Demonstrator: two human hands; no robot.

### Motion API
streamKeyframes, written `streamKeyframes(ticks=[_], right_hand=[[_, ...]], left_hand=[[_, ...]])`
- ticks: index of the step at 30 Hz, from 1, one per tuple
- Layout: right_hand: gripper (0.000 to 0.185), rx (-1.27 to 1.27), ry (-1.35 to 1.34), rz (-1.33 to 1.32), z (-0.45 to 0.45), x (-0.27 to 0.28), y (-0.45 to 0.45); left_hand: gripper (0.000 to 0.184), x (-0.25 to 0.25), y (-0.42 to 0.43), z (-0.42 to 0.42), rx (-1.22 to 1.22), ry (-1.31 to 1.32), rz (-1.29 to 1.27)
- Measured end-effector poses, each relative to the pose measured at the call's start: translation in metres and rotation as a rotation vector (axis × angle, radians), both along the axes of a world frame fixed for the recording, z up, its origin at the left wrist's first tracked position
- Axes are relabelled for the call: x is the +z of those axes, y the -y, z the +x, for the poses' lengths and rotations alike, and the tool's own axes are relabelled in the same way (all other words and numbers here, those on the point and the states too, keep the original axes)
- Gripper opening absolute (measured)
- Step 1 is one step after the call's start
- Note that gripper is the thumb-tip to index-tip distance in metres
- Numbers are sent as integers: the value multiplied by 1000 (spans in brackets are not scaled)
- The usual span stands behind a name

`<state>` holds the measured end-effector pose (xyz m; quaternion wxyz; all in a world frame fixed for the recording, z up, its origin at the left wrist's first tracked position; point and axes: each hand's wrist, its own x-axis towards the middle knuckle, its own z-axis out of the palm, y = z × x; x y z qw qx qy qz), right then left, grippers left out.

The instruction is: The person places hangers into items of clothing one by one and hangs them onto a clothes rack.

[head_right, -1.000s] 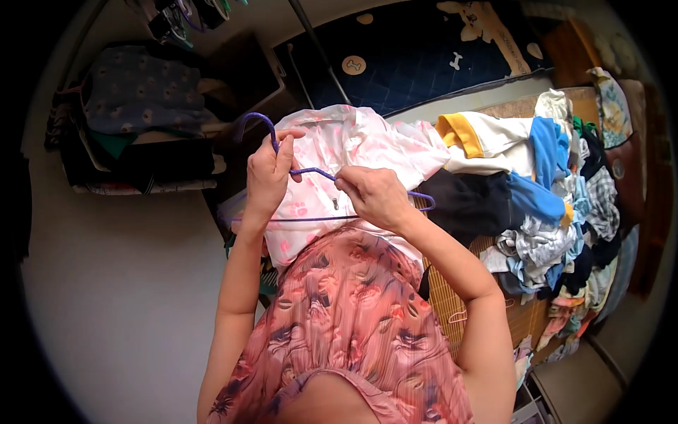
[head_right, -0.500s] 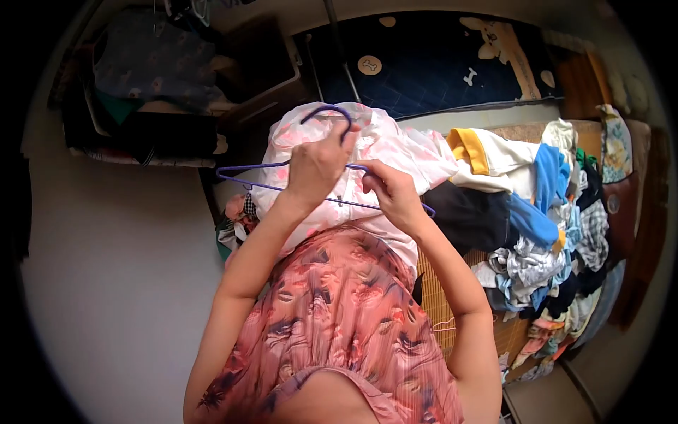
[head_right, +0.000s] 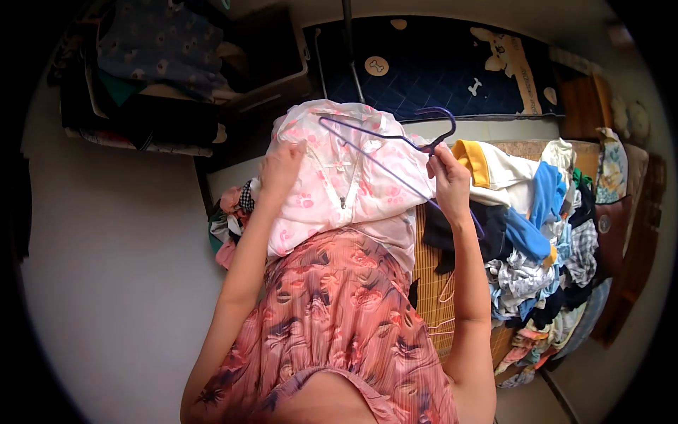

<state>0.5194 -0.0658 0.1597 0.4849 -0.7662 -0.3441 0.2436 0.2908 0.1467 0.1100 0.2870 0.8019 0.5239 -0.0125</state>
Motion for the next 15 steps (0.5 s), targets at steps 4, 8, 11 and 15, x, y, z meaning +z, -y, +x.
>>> streamKeyframes(ticks=[4,8,11,15], right_hand=[[11,7,-177,-12,3,-24,4],[14,57,-126,-140,-1,-14,0],[15,60,-169,-130,3,-12,3],[16,62,-212,-152,8,-16,3]], left_hand=[[59,-31,-27,-4,26,-198,40],[51,-50,-33,-1,79,-127,15],[47,-46,-30,-7,129,46,34],[50,-50,-30,-6,188,131,-15]])
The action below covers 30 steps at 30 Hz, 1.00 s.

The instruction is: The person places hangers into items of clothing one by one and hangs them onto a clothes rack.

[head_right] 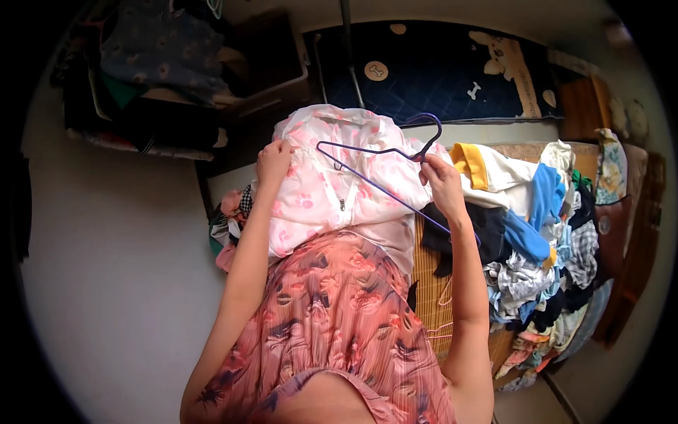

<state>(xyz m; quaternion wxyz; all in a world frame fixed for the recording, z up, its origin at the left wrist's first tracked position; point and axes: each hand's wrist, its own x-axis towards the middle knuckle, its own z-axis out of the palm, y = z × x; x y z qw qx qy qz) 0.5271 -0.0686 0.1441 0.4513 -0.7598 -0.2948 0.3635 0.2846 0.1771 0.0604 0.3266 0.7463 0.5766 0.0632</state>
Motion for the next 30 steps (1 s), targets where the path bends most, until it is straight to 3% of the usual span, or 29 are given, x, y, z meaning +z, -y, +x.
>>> streamKeyframes(ticks=[4,7,10,13,16,21,24,30], right_hand=[[15,38,-65,-11,-2,3,-4],[15,71,-73,16,-5,3,0],[14,118,-18,-25,-3,13,6],[14,-40,-111,131,-5,3,12],[14,-55,-140,102,4,21,21],[16,44,-206,121,2,28,19],[16,44,-189,164,-8,22,8],[14,-18,-156,150,-2,28,16]], left_hand=[[59,16,-1,18,-109,-244,-214],[57,4,0,23,-119,-316,-19],[50,15,-5,18,-193,-301,-209],[36,15,4,8,-50,-16,-119],[26,32,16,4,77,295,-106],[18,77,56,28,-112,442,352],[10,95,84,44,-355,503,421],[9,116,88,51,-302,572,412]])
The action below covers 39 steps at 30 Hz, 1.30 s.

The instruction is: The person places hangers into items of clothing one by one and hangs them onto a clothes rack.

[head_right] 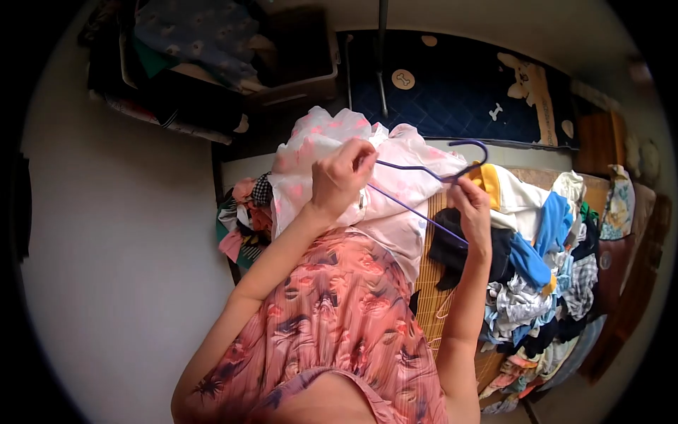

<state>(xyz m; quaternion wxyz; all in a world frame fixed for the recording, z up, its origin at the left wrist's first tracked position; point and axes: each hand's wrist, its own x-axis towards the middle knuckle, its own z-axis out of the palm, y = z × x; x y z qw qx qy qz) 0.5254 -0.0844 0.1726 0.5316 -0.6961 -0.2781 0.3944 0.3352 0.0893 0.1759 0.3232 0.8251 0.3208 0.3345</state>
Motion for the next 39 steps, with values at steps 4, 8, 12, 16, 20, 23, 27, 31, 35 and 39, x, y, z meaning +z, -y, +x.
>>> streamKeyframes(ticks=[4,8,12,16,20,23,27,31,35,39], right_hand=[[17,22,-78,6,14,10,21],[14,83,-105,28,4,-4,12],[13,1,38,47,-44,-14,-33],[12,-16,-9,62,-37,-16,-45],[14,-24,-93,274,-37,-18,-47],[20,-71,-168,318,-31,-22,-42],[18,-19,-64,301,-13,-26,-33],[14,45,-49,309,-6,-28,-36],[13,-6,-69,285,-7,-18,-37],[12,-2,-77,279,-7,-18,-35]], left_hand=[[9,-2,-17,-7,22,10,-99],[13,5,7,-2,-221,107,-138],[17,18,34,0,-421,132,-114],[16,22,38,-11,-591,208,-69],[22,51,17,-32,-772,114,21],[18,72,-20,-58,-323,130,283],[43,96,-92,-66,-355,-34,113],[55,57,-111,-60,-629,-136,-393],[35,33,-123,-77,-479,-317,-587],[19,83,-106,-106,-226,-176,-337]])
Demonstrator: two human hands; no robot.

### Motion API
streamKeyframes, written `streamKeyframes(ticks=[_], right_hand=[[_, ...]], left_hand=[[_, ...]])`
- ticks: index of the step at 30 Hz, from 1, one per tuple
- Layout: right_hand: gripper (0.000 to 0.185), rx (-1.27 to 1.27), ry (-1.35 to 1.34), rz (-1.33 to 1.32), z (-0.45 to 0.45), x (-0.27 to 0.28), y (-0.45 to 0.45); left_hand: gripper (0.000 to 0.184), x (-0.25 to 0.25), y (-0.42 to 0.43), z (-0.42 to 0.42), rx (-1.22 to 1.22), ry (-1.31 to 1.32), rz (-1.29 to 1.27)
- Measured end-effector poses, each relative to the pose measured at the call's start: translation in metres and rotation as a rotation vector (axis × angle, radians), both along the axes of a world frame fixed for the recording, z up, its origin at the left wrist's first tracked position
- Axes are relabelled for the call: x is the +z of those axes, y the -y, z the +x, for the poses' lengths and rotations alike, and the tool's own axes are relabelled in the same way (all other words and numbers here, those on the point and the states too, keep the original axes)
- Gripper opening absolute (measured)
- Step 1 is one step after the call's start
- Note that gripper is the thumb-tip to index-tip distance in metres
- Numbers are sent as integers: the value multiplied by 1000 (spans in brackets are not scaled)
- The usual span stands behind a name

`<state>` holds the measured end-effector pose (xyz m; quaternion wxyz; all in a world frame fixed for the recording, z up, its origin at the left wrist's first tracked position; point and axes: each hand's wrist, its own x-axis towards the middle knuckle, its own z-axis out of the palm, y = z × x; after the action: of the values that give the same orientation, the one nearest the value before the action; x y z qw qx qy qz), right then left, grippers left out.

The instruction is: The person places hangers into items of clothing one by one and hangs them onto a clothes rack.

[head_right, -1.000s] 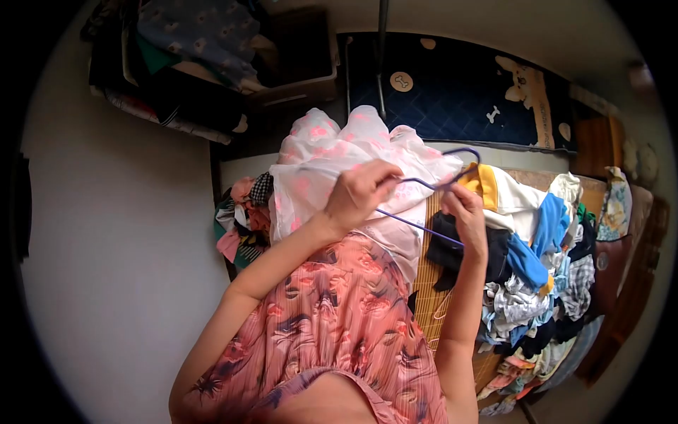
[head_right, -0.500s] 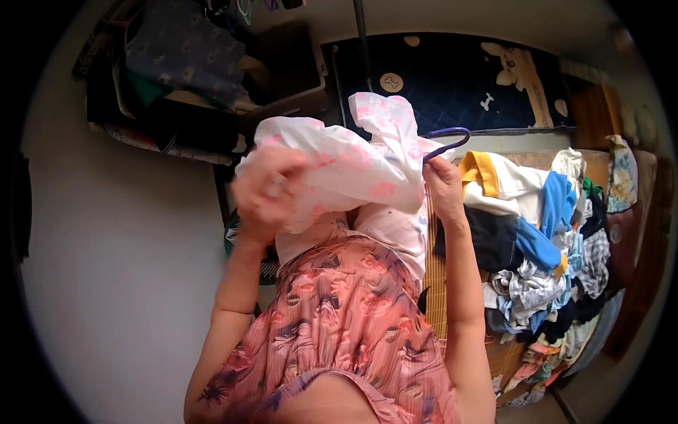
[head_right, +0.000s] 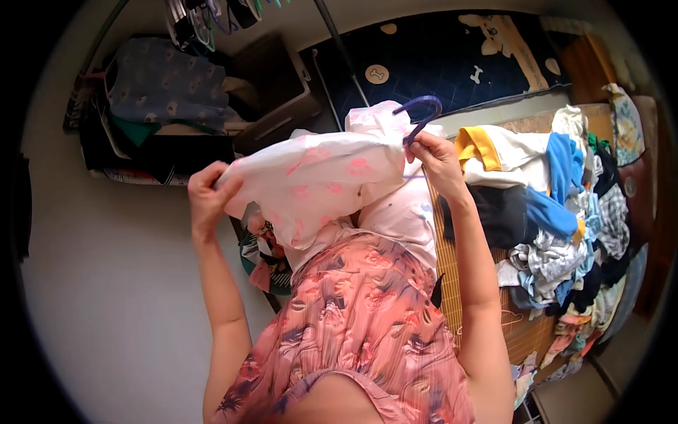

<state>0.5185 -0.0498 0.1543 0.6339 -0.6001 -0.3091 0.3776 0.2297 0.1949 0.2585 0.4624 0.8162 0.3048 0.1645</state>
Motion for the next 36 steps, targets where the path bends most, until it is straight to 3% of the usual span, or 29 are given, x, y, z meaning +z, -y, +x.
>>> streamKeyframes(ticks=[2,4,7,8,11,12,13,15,16,20,24,27,29,31,34,36], right_hand=[[11,-35,-125,20,-8,8,-5],[11,24,-76,32,0,-1,-14],[10,117,-18,27,-4,11,-23],[10,160,15,41,-6,16,-29],[11,241,126,40,-14,25,-47],[12,260,92,79,-21,29,-55],[14,282,56,119,-29,33,-64],[19,344,173,106,-44,40,-76],[21,346,259,114,-51,46,-79],[11,324,293,73,-68,58,-82],[9,303,87,98,-74,44,-83],[11,293,168,89,-91,42,-87],[20,170,331,155,-104,41,-86],[21,-75,697,327,-109,52,-85],[27,-200,823,325,-100,18,-57],[21,-136,629,159,-95,-6,-51]], left_hand=[[21,12,6,-7,-24,-29,68],[25,20,8,-11,-101,-47,219],[33,28,16,-12,60,-130,316],[40,35,19,-10,91,-274,389],[52,32,23,-1,-112,-195,578],[52,24,30,6,-99,-190,466],[43,15,32,13,-191,-185,568],[39,2,47,26,-137,-186,355],[37,-6,52,32,-129,-64,330],[39,-29,61,29,-22,-90,360],[44,-35,70,23,64,25,48],[51,-48,75,25,55,139,158],[36,-57,77,23,214,176,-7],[22,-61,71,12,304,186,-102],[16,-69,67,-5,415,290,-90],[14,-74,68,-15,466,288,-86]])
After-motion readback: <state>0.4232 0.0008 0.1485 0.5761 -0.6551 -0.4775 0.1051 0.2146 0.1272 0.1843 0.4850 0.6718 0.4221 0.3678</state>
